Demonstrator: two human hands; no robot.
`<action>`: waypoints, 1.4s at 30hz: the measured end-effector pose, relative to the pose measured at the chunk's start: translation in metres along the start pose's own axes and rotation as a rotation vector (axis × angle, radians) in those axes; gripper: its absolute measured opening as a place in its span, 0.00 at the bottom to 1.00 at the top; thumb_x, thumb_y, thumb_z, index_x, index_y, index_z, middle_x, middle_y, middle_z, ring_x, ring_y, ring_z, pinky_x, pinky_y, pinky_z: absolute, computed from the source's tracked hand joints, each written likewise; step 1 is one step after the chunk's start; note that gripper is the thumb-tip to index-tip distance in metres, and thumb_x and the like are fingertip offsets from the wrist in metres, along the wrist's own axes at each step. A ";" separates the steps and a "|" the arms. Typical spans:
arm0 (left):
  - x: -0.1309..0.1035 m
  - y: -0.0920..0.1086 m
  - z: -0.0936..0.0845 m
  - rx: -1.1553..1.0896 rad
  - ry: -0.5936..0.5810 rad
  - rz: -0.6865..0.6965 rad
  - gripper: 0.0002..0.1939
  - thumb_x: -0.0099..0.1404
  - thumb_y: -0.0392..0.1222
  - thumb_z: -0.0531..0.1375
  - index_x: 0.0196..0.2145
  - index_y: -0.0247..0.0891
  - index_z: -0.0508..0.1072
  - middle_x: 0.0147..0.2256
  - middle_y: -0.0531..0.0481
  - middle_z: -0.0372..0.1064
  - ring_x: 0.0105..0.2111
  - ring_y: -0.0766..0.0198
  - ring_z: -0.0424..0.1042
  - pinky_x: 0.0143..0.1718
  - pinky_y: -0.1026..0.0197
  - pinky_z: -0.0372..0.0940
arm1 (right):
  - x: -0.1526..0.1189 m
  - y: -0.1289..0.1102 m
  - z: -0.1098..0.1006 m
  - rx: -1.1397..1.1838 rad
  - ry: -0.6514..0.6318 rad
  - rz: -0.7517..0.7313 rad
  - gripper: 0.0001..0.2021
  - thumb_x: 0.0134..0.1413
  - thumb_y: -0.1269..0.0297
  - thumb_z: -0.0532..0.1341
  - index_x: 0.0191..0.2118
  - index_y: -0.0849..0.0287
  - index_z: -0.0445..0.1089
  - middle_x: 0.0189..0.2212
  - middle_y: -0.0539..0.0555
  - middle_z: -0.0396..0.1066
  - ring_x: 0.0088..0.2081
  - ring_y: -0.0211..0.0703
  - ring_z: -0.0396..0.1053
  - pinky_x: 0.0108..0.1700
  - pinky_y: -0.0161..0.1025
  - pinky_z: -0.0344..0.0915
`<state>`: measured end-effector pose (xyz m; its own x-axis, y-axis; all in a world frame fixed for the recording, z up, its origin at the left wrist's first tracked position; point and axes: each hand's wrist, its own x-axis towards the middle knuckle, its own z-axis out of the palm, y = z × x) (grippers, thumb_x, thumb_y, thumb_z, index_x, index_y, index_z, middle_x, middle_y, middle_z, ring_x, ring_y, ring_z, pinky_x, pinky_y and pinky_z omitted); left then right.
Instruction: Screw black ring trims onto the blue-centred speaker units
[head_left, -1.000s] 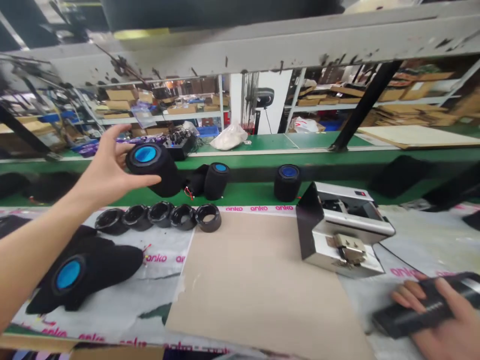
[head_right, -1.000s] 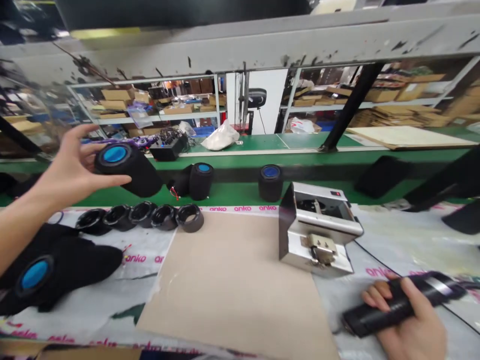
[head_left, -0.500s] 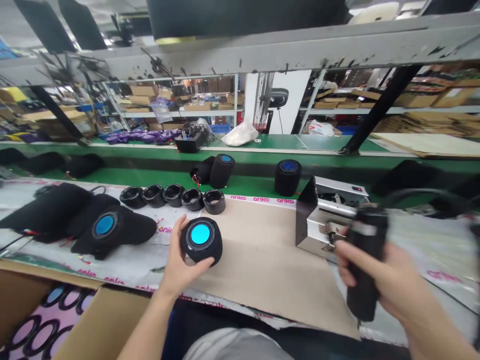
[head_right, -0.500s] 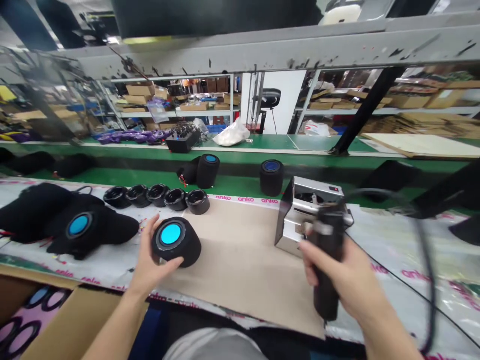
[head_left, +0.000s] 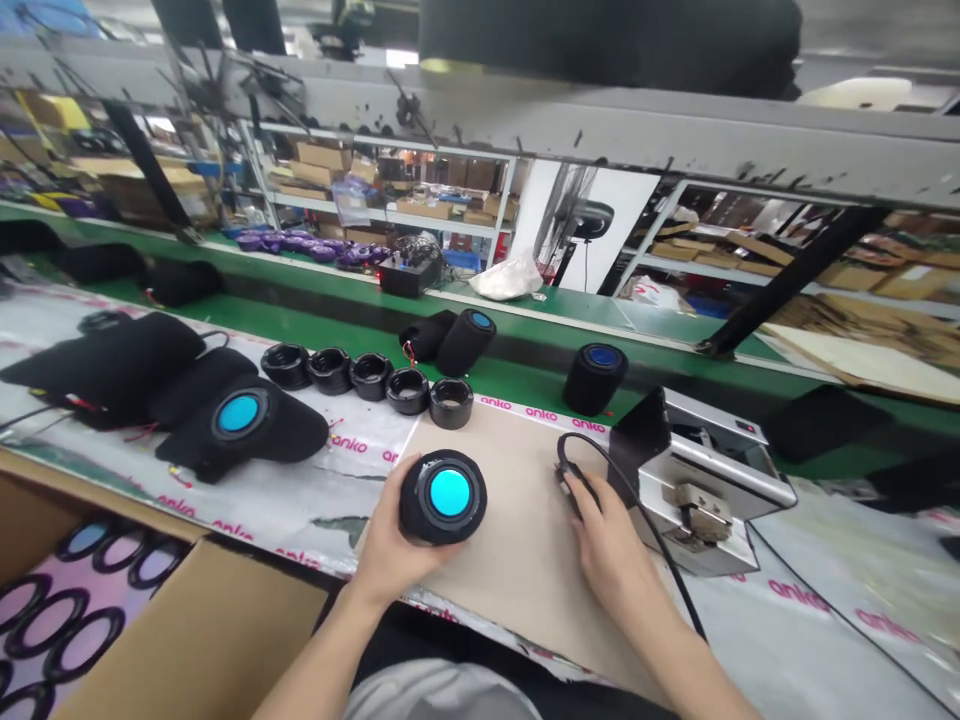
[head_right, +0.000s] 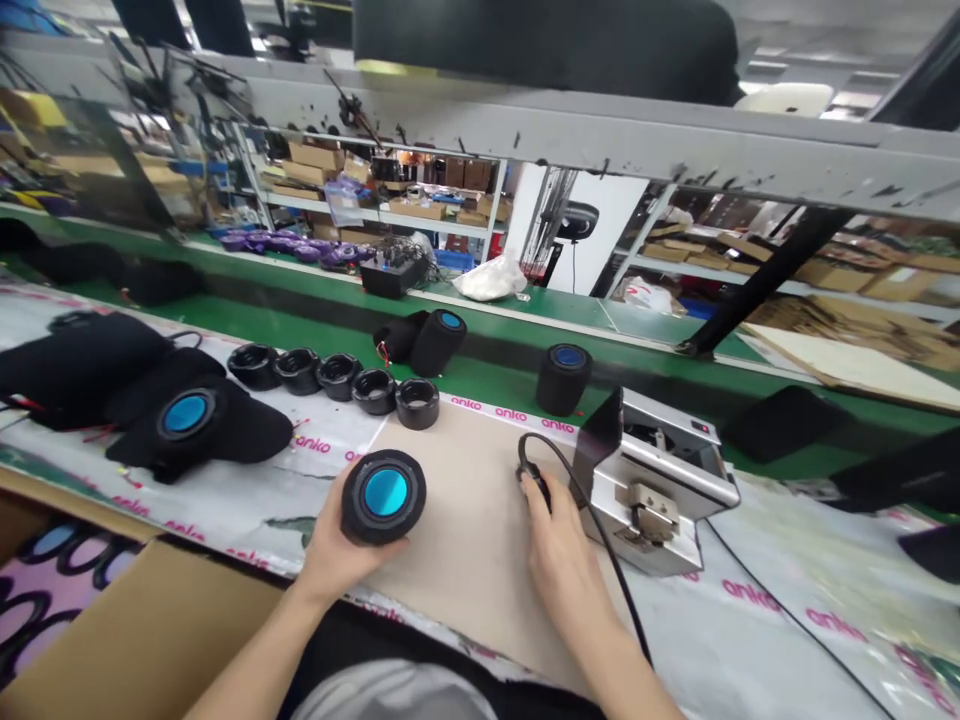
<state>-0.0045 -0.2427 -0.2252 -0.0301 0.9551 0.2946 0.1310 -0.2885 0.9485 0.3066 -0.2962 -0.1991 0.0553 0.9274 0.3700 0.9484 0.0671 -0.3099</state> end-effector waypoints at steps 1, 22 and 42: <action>0.000 0.000 0.001 -0.006 0.037 -0.030 0.53 0.46 0.46 0.81 0.68 0.42 0.68 0.66 0.37 0.72 0.68 0.38 0.71 0.72 0.36 0.64 | 0.000 -0.003 -0.002 -0.027 0.019 -0.038 0.25 0.72 0.74 0.43 0.67 0.64 0.66 0.70 0.74 0.60 0.73 0.72 0.60 0.67 0.72 0.68; 0.008 0.001 0.000 -0.048 0.186 -0.058 0.52 0.48 0.49 0.81 0.68 0.42 0.68 0.64 0.38 0.73 0.67 0.39 0.72 0.70 0.36 0.66 | 0.203 -0.122 0.040 -0.393 -0.598 -0.379 0.23 0.73 0.55 0.66 0.65 0.61 0.69 0.60 0.61 0.71 0.60 0.54 0.72 0.65 0.59 0.72; 0.005 -0.004 -0.001 -0.013 0.155 -0.056 0.53 0.47 0.48 0.82 0.68 0.41 0.68 0.65 0.37 0.72 0.69 0.37 0.70 0.72 0.35 0.63 | 0.177 -0.035 -0.038 -0.520 -0.719 0.036 0.19 0.73 0.53 0.65 0.56 0.64 0.73 0.51 0.59 0.75 0.51 0.47 0.76 0.56 0.50 0.77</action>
<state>-0.0064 -0.2364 -0.2276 -0.1899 0.9483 0.2543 0.1119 -0.2364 0.9652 0.2950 -0.1484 -0.0899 0.0442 0.9442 -0.3265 0.9814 0.0201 0.1911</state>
